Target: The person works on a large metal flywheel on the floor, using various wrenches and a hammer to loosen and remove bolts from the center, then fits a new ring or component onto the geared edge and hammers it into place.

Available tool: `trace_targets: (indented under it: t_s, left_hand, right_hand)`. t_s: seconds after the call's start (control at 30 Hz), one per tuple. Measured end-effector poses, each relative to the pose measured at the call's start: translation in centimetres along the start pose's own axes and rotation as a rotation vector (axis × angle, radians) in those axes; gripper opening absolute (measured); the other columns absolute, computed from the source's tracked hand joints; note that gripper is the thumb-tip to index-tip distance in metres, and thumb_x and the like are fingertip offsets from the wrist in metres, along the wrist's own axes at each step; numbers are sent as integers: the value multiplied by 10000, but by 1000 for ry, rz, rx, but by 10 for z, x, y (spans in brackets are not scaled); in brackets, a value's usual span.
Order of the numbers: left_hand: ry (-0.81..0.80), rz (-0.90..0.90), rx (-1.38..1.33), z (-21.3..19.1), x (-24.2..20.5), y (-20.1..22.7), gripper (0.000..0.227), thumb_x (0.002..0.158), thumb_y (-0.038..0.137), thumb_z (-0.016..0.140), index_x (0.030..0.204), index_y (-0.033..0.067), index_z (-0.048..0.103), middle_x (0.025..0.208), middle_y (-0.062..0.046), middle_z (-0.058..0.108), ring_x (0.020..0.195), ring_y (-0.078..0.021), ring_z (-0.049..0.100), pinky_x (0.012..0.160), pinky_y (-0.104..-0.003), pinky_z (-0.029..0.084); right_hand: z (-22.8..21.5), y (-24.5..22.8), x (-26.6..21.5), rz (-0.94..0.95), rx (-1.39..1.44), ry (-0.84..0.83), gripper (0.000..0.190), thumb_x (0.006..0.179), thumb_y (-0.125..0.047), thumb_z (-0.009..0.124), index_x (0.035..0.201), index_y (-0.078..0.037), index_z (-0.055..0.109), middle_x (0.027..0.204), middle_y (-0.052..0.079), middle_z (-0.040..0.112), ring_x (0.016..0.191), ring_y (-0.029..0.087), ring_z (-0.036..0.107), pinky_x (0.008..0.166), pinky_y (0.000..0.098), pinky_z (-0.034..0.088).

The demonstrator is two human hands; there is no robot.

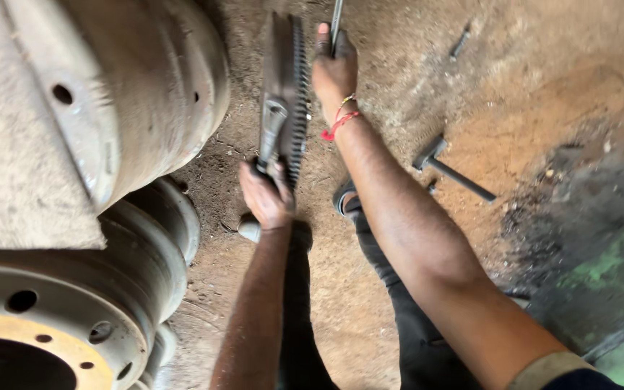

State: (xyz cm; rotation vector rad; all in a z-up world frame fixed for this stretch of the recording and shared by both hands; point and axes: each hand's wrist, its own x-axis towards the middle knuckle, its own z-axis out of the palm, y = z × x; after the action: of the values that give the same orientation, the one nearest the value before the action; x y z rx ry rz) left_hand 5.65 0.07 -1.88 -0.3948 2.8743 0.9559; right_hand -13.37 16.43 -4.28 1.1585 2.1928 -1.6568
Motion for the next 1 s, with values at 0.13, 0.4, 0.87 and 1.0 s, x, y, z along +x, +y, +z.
trace_targets:
  t_s: [0.13,0.4,0.87,1.0]
  left_hand:
    - [113,136,-17,26,-70,-8,596,1130,387,525,1435,-90,335,1266,-337,539,1156,-489,561,1067,-583,463]
    - [-241,-114,-102,54,-182,-4,806,943,518,649,1359,-113,369,1378,-408,441,1304,-580,421,1143,-624,315]
    - [-412,-626,-410,-51,-101,-39,419,1016,472,579,1148,80,512,937,-138,665,839,-280,667,819,-438,565]
    - [-277,-644,-511,-34,-82,-39,521,999,531,618,1178,56,500,1031,-140,676,989,-281,675,903,-435,580]
  right_hand:
    - [13,3,-5,-124,-266,-72,383,1074,-413,520,1057,-68,686,896,111,714,844,248,692,758,415,550]
    - [-36,26,-69,-18,-519,-243,305,1075,-292,509,1109,-40,678,1001,148,718,916,257,701,798,424,536]
    - [-153,80,-143,-231,-590,-408,322,1086,-297,560,1133,7,654,988,101,677,908,197,588,827,365,490]
    - [-177,106,-175,-122,-587,-404,330,1050,-341,613,1101,-22,675,939,92,700,869,196,630,784,349,508]
